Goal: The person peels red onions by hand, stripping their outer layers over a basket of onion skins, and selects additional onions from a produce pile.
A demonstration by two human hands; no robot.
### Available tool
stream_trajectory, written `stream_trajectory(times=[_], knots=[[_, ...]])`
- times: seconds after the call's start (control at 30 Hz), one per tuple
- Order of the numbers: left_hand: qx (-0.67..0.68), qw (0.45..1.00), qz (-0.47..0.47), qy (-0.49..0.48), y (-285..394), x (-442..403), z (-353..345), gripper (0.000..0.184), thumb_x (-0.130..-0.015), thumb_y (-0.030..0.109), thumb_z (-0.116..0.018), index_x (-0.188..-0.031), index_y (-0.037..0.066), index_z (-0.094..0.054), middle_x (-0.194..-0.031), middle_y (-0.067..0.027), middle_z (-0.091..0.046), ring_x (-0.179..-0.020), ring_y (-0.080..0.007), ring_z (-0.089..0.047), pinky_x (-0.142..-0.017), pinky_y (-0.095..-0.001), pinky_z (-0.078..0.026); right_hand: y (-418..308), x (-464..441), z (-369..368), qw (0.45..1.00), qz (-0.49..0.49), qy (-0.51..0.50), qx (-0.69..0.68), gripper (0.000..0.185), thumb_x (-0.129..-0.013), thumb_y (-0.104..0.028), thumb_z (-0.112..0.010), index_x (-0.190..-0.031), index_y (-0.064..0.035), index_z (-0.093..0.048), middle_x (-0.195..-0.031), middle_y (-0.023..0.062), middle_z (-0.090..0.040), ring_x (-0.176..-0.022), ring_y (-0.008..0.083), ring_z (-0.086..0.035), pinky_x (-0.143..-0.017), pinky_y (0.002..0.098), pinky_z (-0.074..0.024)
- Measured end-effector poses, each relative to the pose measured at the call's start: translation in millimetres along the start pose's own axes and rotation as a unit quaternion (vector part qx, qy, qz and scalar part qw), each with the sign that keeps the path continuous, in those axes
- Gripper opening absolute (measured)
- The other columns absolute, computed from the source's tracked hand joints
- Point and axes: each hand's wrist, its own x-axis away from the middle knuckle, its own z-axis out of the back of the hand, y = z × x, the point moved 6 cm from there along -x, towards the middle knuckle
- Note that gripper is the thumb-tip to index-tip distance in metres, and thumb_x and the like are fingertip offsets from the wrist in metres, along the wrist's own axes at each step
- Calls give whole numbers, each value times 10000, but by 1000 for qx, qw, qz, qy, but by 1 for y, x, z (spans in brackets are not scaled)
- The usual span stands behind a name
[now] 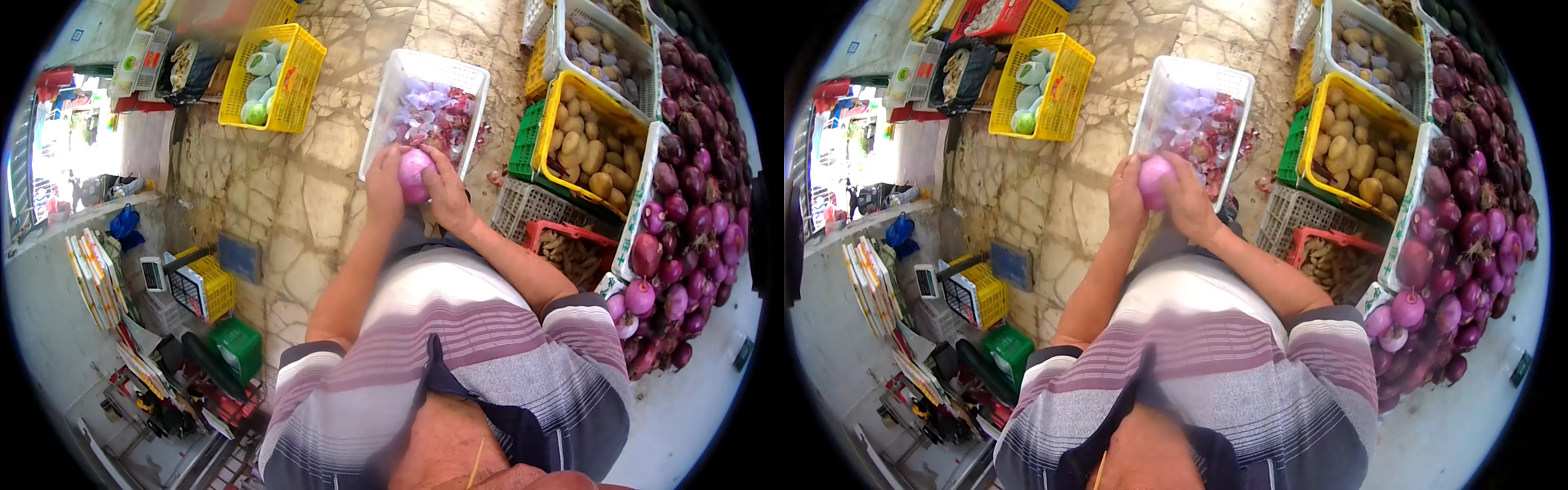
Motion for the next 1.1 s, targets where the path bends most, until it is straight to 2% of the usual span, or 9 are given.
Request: stream_trajectory(times=[0.07,0.17,0.27,0.37,0.5,0.67,0.87,0.97,1.1], knots=[[35,998,41,-21,-19,-9,5,294,-1074,231,-490,-1203,5,-627,-1138,-106,-649,-989,-149,-633,-866,-283,-536,20,0,-3,999,-9,21,-30,481,-1097,-317,-440,-1428,28,-491,-1367,193,-589,-1284,278,-543,-1096,357,-406],[-123,989,-81,-12,-12,0,-8,324,-1071,240,-503,-1246,-5,-622,-1165,-119,-651,-1054,-193,-635,-930,-309,-519,14,-4,5,997,-35,28,-60,457,-1107,-292,-411,-1401,38,-527,-1352,201,-606,-1283,265,-552,-1099,350,-408],[-255,949,-181,-27,-8,6,-20,396,-1072,309,-506,-1276,-15,-608,-1185,-233,-642,-1109,-345,-608,-1050,-397,-437,22,-7,10,997,-16,69,-27,472,-1090,-320,-429,-1337,49,-589,-1295,242,-645,-1229,352,-610,-1078,399,-441],[-316,918,-236,-37,9,14,-34,353,-1058,259,-532,-1270,-13,-614,-1195,-197,-650,-1114,-309,-617,-1032,-379,-454,29,-6,11,992,-47,108,-36,484,-1090,-335,-431,-1332,51,-594,-1304,248,-641,-1235,350,-609,-1081,404,-439],[-54,998,-17,-10,-15,-2,-22,310,-1044,214,-547,-1257,3,-626,-1170,-153,-669,-1068,-262,-648,-965,-357,-515,11,1,10,994,-17,106,-21,451,-1052,-247,-495,-1388,52,-535,-1341,260,-600,-1276,379,-569,-1101,424,-423],[167,976,135,-27,-17,-10,-12,316,-1062,258,-503,-1230,18,-620,-1177,-139,-676,-1077,-241,-665,-947,-391,-569,-13,8,12,986,123,62,92,534,-961,-123,-590,-1447,53,-455,-1398,285,-528,-1309,443,-514,-1124,464,-400],[225,941,246,-54,-8,3,-35,345,-1065,263,-488,-1288,17,-580,-1214,-137,-665,-1071,-244,-667,-961,-394,-557,-22,0,22,980,177,-1,88,514,-948,-106,-584,-1425,50,-478,-1392,291,-527,-1297,448,-525,-1121,461,-407],[201,966,164,-22,-16,-3,-25,338,-1065,255,-484,-1273,17,-604,-1201,-131,-665,-1058,-229,-660,-947,-374,-550,-6,-8,15,991,125,-14,40,515,-973,-140,-594,-1436,52,-473,-1438,242,-511,-1361,348,-491,-1165,406,-356],[17,999,6,31,-14,-11,-14,326,-1066,242,-469,-1220,13,-643,-1172,-117,-660,-1049,-204,-639,-941,-346,-526,13,-17,13,998,21,26,-49,404,-986,-174,-606,-1342,15,-580,-1206,179,-662,-1126,243,-638,-992,361,-494]])
